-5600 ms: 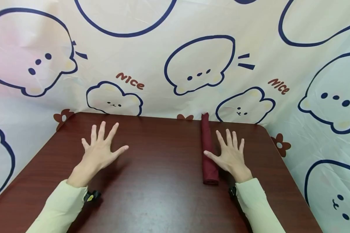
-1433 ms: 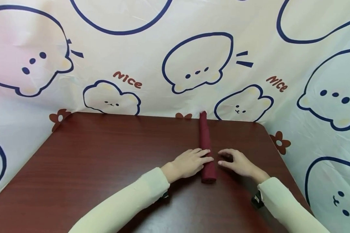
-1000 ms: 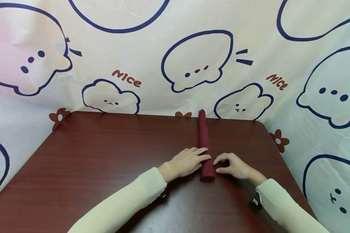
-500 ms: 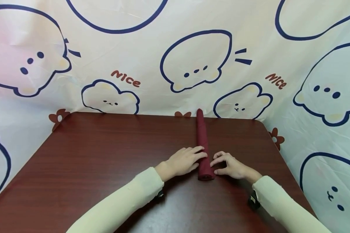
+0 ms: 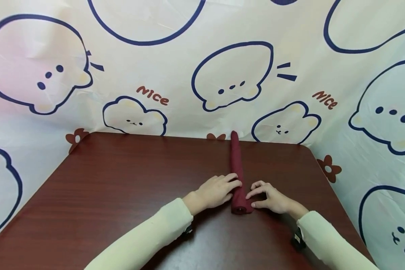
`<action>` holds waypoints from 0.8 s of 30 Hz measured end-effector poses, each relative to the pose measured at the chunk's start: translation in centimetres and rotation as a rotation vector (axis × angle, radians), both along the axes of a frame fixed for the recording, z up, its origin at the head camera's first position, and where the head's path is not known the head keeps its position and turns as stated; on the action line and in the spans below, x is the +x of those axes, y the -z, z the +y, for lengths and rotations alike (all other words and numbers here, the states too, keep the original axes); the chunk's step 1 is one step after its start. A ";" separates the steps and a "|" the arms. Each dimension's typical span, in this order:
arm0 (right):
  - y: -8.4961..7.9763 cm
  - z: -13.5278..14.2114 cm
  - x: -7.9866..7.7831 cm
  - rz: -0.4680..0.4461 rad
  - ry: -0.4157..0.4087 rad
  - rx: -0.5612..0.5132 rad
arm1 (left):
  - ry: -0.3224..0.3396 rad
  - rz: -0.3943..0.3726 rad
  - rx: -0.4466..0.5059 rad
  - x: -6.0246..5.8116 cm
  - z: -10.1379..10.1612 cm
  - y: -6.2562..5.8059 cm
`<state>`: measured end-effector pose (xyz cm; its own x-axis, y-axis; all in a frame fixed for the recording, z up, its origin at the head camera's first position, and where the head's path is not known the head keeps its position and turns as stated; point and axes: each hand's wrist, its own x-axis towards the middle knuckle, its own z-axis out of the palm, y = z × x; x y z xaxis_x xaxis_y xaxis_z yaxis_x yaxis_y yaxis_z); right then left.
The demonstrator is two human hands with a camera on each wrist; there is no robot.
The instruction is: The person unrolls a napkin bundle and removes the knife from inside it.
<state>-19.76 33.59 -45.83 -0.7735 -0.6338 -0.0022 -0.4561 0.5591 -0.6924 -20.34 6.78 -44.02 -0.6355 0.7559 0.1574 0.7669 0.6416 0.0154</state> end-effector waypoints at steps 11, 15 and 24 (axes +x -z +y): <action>0.2 0.1 0.0 0.033 -0.039 -0.025 | -0.036 -0.024 -0.019 0.3 -0.2 -0.1; 0.1 0.3 0.0 0.000 -0.045 -0.022 | -0.043 -0.045 -0.015 0.4 -0.4 0.0; 0.3 0.3 0.1 0.012 -0.041 -0.030 | -0.059 -0.065 0.006 0.7 -0.8 0.4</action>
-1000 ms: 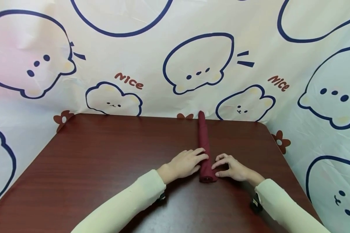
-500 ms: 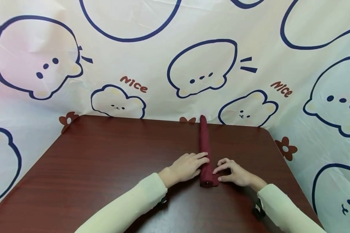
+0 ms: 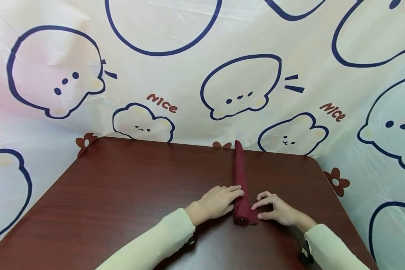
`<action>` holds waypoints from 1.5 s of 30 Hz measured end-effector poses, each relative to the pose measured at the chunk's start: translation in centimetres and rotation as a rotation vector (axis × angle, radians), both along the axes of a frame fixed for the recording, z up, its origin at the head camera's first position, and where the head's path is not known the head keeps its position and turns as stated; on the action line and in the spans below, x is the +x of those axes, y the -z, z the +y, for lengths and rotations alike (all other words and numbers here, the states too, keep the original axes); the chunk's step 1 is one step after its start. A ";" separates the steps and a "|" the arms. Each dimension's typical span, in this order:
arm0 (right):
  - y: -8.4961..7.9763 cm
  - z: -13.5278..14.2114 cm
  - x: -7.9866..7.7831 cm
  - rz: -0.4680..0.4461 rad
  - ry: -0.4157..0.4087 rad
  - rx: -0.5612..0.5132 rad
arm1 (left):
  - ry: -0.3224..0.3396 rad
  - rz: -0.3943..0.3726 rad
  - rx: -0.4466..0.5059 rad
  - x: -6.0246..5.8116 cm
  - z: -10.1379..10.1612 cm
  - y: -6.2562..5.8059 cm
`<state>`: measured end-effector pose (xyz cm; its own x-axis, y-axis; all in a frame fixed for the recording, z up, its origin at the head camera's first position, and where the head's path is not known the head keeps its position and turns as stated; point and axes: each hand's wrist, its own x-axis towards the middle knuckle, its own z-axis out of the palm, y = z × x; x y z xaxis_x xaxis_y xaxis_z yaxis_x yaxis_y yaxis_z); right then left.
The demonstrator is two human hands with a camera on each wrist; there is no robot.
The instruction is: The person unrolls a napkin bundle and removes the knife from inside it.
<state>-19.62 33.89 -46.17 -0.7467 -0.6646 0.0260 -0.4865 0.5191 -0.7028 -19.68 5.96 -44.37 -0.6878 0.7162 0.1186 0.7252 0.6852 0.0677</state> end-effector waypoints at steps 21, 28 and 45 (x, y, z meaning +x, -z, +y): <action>0.6 1.1 1.0 -0.032 0.013 0.002 | 0.007 -0.123 0.107 0.8 0.5 0.5; 0.2 0.3 0.2 -0.009 0.016 0.022 | -0.041 -0.188 0.074 0.3 0.0 -0.2; -0.1 0.3 -0.3 -0.035 0.033 0.022 | -0.064 -0.263 0.044 -0.5 0.0 -2.4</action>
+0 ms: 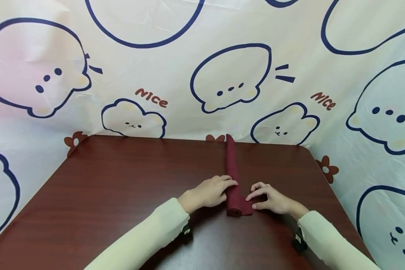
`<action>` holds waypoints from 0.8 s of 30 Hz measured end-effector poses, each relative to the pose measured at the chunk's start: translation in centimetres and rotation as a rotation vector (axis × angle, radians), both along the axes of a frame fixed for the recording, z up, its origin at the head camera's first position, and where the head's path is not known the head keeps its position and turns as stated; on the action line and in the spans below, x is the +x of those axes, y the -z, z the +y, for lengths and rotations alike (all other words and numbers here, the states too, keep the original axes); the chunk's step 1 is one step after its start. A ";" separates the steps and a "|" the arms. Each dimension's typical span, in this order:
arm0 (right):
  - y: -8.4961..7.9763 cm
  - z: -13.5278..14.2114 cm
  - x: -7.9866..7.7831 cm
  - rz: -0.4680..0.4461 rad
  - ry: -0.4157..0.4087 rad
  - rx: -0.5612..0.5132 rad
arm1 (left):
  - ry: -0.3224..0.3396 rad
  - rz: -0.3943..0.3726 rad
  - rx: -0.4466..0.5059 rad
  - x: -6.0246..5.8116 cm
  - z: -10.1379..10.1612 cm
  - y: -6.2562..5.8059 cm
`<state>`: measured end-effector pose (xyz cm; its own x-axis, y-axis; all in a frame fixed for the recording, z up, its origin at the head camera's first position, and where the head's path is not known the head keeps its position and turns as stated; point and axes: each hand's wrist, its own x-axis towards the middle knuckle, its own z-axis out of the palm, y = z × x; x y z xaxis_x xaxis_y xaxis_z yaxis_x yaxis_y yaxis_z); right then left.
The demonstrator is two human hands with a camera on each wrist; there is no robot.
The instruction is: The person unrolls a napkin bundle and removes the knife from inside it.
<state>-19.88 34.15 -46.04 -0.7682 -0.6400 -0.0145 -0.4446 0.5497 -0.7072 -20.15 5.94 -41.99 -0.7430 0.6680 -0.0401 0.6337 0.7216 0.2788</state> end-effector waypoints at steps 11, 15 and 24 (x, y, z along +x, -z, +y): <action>0.2 0.0 -0.3 -0.007 0.021 0.013 | -0.049 -0.005 -0.013 -0.4 2.6 0.1; 0.1 -0.2 -0.1 -0.011 0.023 0.025 | -0.067 -0.003 -0.044 -0.2 2.3 0.6; -0.1 -0.2 0.0 -0.014 0.031 0.016 | -0.096 -0.043 -0.034 -0.4 0.9 0.9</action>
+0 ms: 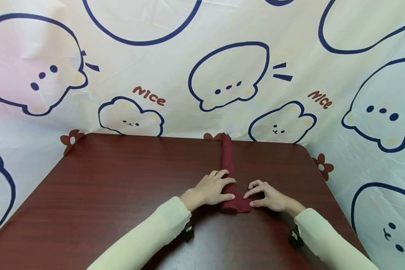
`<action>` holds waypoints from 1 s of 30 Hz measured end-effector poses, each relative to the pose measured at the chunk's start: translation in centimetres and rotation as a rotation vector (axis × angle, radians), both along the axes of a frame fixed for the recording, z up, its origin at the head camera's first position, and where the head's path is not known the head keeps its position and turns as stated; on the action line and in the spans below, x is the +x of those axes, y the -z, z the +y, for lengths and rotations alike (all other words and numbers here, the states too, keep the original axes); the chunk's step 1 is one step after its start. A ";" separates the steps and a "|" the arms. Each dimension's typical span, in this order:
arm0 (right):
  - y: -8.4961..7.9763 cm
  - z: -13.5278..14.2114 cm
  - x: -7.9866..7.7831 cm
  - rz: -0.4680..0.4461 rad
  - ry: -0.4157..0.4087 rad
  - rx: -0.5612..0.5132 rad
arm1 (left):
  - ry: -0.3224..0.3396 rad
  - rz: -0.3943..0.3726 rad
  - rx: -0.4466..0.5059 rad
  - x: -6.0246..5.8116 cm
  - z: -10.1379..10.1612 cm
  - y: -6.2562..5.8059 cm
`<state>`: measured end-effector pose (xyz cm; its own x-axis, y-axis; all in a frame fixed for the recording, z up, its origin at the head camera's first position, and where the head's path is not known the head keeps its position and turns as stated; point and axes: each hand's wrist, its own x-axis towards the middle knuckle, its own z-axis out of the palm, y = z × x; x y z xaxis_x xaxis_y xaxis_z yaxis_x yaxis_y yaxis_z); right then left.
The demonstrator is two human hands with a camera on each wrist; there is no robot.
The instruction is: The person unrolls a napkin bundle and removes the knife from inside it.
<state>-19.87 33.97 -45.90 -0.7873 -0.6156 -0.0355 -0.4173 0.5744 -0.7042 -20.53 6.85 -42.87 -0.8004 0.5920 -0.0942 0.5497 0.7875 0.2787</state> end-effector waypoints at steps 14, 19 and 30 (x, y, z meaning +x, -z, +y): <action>-0.1 0.1 0.0 -0.037 0.003 0.004 | -0.005 -0.002 0.019 0.2 -2.1 -0.2; 0.0 -0.1 -0.1 -0.046 0.000 0.004 | -0.014 -0.012 0.027 0.4 -3.0 -0.2; 0.0 0.1 -0.2 -0.055 0.008 0.013 | -0.022 -0.037 0.066 0.4 -3.8 -0.3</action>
